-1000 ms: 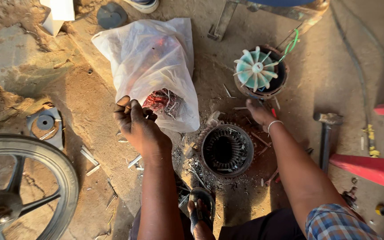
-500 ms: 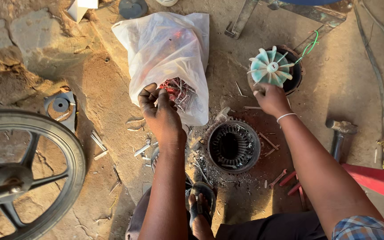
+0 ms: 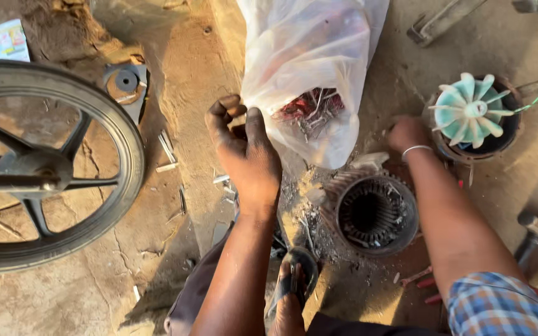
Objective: The person extracts copper wiring from the stator of an electric motor using pliers and a screwdriver. They remove the cut wires by hand and place them into a plastic bag on the ground.
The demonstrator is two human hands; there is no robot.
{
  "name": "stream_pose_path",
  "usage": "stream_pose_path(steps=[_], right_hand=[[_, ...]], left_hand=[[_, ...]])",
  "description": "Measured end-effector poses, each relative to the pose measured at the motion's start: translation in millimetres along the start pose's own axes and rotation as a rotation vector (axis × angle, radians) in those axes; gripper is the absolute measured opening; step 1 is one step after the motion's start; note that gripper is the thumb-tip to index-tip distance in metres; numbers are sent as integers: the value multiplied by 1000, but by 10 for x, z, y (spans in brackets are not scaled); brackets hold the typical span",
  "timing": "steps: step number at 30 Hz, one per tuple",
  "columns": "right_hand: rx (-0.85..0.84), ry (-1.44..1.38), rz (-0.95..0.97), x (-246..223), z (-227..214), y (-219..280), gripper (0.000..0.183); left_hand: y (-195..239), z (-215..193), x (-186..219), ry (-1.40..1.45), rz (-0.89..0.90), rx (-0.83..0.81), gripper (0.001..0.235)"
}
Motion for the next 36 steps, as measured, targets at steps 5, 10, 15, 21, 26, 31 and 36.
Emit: stream_pose_path(steps=[5,10,15,21,26,31,36], right_hand=[[106,-164,-238,-62,-1104,1002,43],[-301,-437,-778,-55,-1869,3101,40],[-274,-660,-515,-548,-1457,3139,38],[-205,-1013,-262,-979,-1028,2875,35],[-172,-1271,-126,-939,-854,2933,34],[-181,-1556,-13,-927,-724,2757,32],[-351,-1894,250,-1061,-263,2281,31]], left_hand=[[382,575,5,-570,-107,-522,35],[1744,1595,512,-495,768,-891,82],[2445,2238,348,-18,83,-1101,47],[2283,1807,307,168,-116,-355,33],[1586,1367,-100,85,-497,-166,39],[1034,981,-192,-80,-643,-207,42],[777,603,297,-475,-68,115,44]])
Point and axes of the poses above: each hand's wrist, its own y-axis away from the middle knuckle, its own z-axis out of the palm, x = y × z, the point moved 8 cm from there along -y, towards the middle knuckle, and after that the axes turned 11 degrees about z, right-handed, at the moved point
